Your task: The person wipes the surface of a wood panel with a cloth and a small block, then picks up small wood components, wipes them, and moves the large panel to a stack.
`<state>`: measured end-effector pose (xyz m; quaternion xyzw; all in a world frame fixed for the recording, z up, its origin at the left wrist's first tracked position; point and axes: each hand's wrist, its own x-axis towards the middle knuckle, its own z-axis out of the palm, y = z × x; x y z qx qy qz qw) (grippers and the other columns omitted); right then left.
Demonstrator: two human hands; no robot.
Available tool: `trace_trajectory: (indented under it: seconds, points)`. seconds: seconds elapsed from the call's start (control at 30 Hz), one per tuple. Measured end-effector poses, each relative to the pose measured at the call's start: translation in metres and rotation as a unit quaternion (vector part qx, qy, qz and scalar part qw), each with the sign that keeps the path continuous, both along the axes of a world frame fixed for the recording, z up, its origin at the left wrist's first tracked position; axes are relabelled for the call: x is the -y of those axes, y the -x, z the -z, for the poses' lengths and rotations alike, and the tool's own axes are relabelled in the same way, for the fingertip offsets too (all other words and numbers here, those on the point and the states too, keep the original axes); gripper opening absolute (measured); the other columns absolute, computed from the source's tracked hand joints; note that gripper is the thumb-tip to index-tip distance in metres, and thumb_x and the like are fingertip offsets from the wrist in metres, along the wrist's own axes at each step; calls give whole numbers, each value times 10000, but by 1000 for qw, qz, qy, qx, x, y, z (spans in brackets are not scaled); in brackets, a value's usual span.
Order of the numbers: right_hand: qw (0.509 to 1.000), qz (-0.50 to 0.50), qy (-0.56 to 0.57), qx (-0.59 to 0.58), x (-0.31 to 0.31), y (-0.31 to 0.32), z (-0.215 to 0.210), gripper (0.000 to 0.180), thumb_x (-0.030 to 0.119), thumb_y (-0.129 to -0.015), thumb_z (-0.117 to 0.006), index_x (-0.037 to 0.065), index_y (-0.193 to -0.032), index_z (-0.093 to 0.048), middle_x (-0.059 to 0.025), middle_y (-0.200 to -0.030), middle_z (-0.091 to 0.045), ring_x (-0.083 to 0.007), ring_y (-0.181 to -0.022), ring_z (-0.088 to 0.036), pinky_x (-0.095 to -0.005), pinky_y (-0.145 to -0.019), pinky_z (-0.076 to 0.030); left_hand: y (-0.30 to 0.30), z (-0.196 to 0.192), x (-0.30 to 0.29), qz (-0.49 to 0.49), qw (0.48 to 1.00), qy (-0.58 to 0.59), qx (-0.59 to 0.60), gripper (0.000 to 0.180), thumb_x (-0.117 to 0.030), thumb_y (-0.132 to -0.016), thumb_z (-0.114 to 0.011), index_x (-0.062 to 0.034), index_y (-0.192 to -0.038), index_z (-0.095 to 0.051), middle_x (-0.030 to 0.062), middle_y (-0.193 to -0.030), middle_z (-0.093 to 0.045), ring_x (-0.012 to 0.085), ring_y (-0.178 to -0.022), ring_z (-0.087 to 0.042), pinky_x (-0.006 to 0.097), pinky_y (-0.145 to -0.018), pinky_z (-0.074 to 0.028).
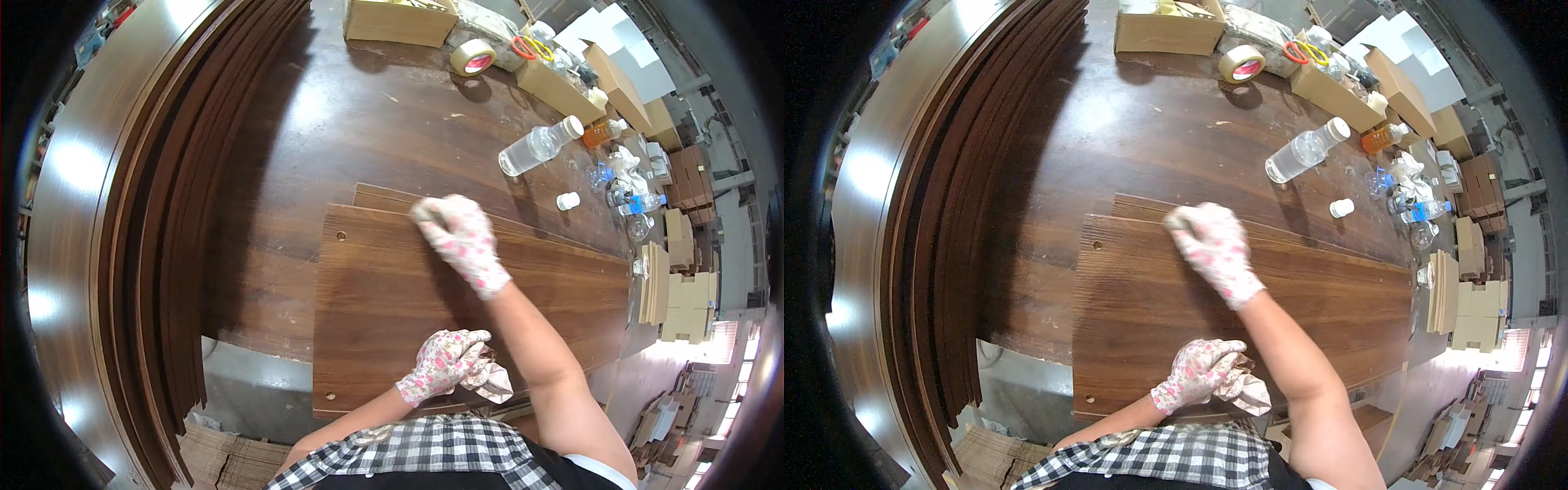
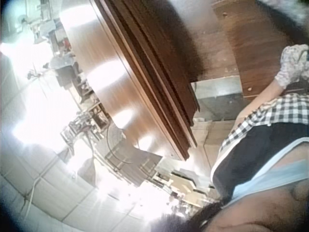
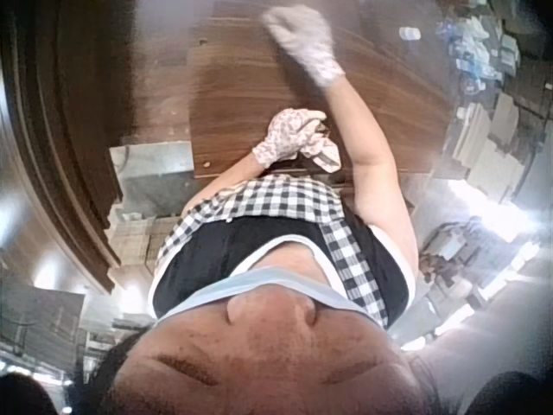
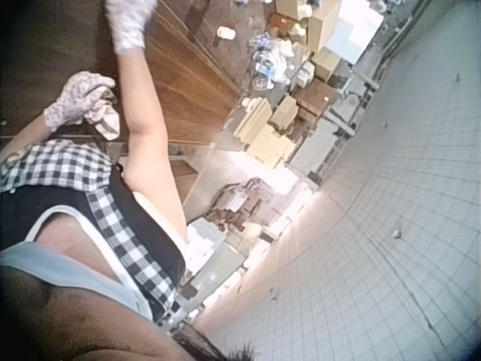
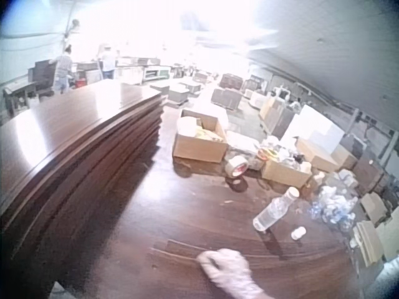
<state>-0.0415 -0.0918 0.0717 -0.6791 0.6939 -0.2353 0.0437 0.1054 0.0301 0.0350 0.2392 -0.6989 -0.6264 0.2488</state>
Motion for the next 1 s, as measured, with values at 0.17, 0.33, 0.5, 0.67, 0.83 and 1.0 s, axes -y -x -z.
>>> trace_trajectory:
  seconds: [0.17,0.33,0.5,0.67,0.83,1.0]
  points:
    - [989,141,8,-33,-39,46,-12,131,275,-851,-658,150,-883,-676,-105,-780,-626,-289,-792,-606,-414,-711,-484,4,-4,-2,-9,999,-21,-26,237,-227,-897,-557,-113,-1065,-682,105,-907,-693,304,-832,-644,410,-740,-486]
    - [1000,8,18,20,3,-19,2,188,271,-845,-649,140,-981,-652,-80,-906,-620,-303,-908,-576,-411,-814,-466,2,9,-4,-6,997,76,-4,216,-213,-876,-576,-101,-1026,-684,94,-886,-683,299,-804,-631,414,-716,-475]
    - [1000,22,-6,11,-18,16,-2,135,287,-855,-613,176,-920,-653,-79,-847,-590,-294,-864,-561,-406,-782,-463,1,4,0,-9,998,58,-11,217,-176,-864,-594,-100,-1050,-676,82,-863,-680,292,-786,-630,397,-702,-480]
    - [973,216,-45,-73,-82,107,-16,130,291,-853,-634,170,-881,-671,-102,-818,-631,-300,-821,-607,-426,-723,-486,3,-1,-1,2,997,74,7,225,-164,-865,-602,-90,-1068,-666,78,-835,-684,280,-738,-642,376,-686,-488]
    - [994,100,14,-35,-49,61,-2,128,298,-856,-615,185,-905,-652,-76,-836,-617,-295,-846,-582,-417,-764,-475,2,5,-1,5,995,99,14,230,-171,-848,-608,-116,-1063,-670,87,-852,-674,294,-767,-631,399,-695,-484]
    - [992,114,-13,-47,-59,74,5,183,337,-884,-583,171,-907,-658,-90,-859,-612,-298,-855,-578,-408,-778,-468,-1,3,4,-3,997,73,-6,241,-154,-835,-620,-101,-1065,-669,96,-846,-680,297,-765,-640,394,-696,-490]
